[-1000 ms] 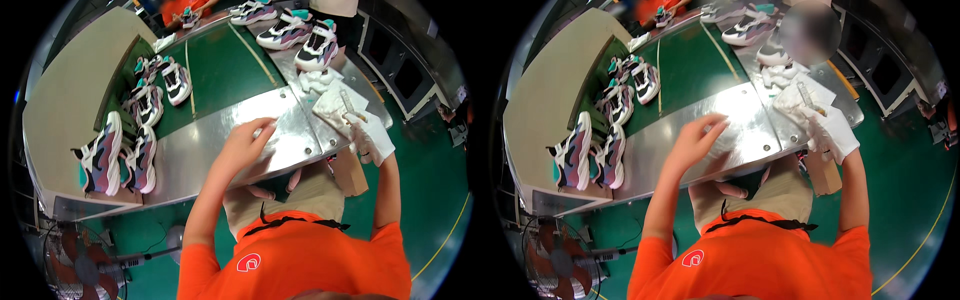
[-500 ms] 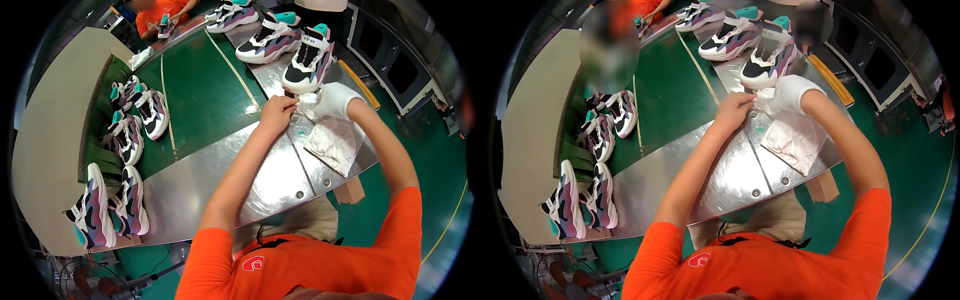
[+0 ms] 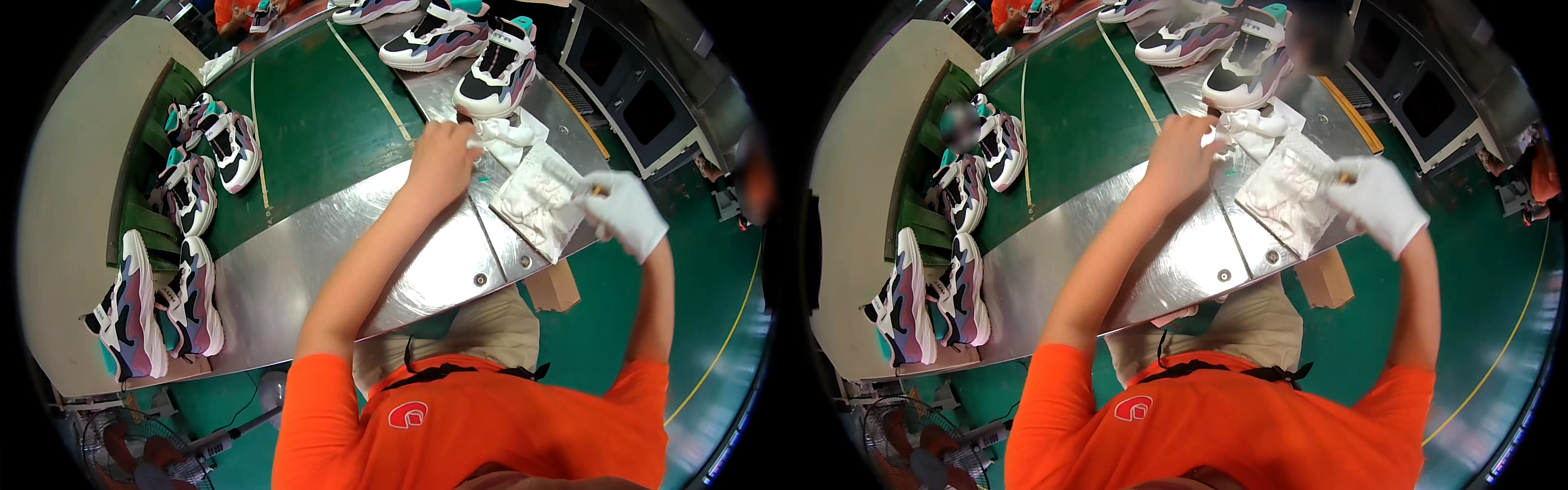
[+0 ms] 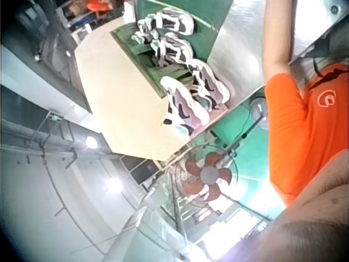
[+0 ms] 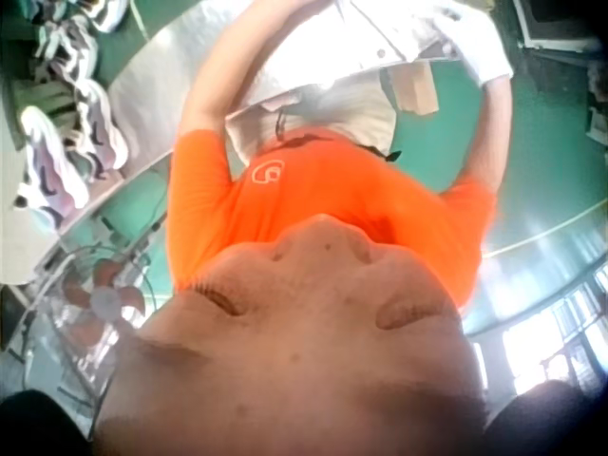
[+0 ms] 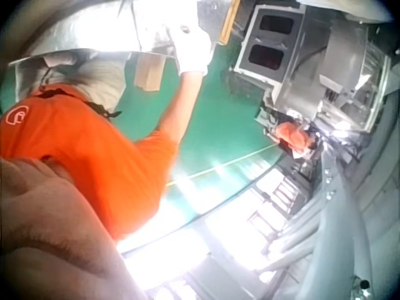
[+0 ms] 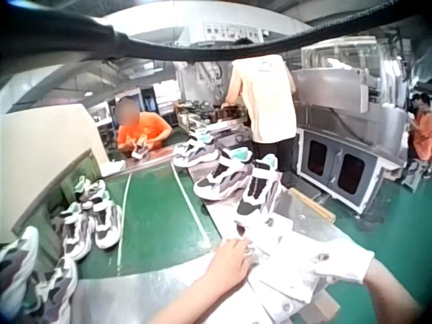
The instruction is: The person uses a syringe to apply a clear liquid into the seams of a multi-colored sneaker. They rotate the shoe to access different areas, wipe the surface with a white cloth, and place the shoe on a metal table. The person repeats this process with multiple sneakers on a production line.
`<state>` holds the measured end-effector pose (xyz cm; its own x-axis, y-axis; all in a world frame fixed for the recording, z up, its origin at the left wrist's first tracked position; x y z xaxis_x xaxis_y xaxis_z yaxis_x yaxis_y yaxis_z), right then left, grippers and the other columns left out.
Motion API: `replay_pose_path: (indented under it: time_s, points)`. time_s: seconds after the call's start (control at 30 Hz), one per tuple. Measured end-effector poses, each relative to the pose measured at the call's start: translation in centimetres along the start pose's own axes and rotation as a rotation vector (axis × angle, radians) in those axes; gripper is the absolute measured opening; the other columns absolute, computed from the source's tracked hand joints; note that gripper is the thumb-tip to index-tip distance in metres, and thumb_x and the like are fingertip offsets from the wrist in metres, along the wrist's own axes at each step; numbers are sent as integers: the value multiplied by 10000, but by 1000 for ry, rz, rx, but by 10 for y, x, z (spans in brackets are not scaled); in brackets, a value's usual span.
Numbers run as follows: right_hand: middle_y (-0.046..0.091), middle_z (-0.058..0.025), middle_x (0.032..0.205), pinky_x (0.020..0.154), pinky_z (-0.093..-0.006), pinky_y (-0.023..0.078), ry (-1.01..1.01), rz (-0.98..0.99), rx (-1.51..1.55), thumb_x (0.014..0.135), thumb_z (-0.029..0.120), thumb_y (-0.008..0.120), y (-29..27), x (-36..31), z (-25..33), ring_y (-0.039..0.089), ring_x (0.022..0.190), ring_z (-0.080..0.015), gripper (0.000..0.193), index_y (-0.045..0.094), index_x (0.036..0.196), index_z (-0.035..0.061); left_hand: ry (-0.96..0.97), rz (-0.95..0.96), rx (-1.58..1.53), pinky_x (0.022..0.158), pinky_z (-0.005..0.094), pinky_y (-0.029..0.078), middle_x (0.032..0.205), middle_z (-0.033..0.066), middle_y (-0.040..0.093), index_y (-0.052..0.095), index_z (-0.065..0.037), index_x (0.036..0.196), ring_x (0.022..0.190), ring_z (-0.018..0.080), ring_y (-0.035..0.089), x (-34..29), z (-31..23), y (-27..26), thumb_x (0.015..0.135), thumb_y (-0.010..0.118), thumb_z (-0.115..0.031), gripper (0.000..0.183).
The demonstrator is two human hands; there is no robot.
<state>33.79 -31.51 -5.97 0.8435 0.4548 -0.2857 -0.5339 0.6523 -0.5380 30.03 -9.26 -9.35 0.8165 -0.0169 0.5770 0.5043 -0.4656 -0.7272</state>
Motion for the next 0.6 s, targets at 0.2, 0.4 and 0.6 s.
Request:
replay_pose_path:
  time_s: [0.2, 0.4, 0.6]
  points:
    - [523, -15, 593, 360, -238, 294, 118, -52, 322, 861, 153, 649, 28, 16, -48, 445, 400, -83, 150, 628, 843, 5, -49, 254, 108, 798, 442, 465, 860, 171, 611, 608, -26, 804, 893, 354, 559, -6, -6, 40, 832, 647, -207, 187]
    - [536, -25, 605, 377, -234, 326, -34, -120, 226, 859, 163, 655, 29, -2, -29, 480, 429, -92, 157, 626, 846, 9, 49, 148, 191, 781, 442, 454, 878, 175, 584, 585, -4, 863, 897, 364, 555, -36, -2, 4, 868, 621, -203, 202]
    - [568, -23, 627, 389, -241, 378, -84, -155, 380, 846, 170, 680, 52, -11, -27, 507, 443, -97, 166, 646, 850, 7, -18, 176, 144, 788, 434, 462, 907, 194, 581, 579, 16, 884, 896, 367, 559, -33, -6, 6, 865, 635, -301, 322]
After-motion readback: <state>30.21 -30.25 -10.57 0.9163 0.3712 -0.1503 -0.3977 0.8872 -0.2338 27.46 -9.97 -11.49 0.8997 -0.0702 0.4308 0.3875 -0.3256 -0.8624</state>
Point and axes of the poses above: each hand's wrist, its own x-axis towards the middle knuckle, its own y-axis out of the palm, z = x × y, the point moved 9 cm from there along x, towards the middle knuckle
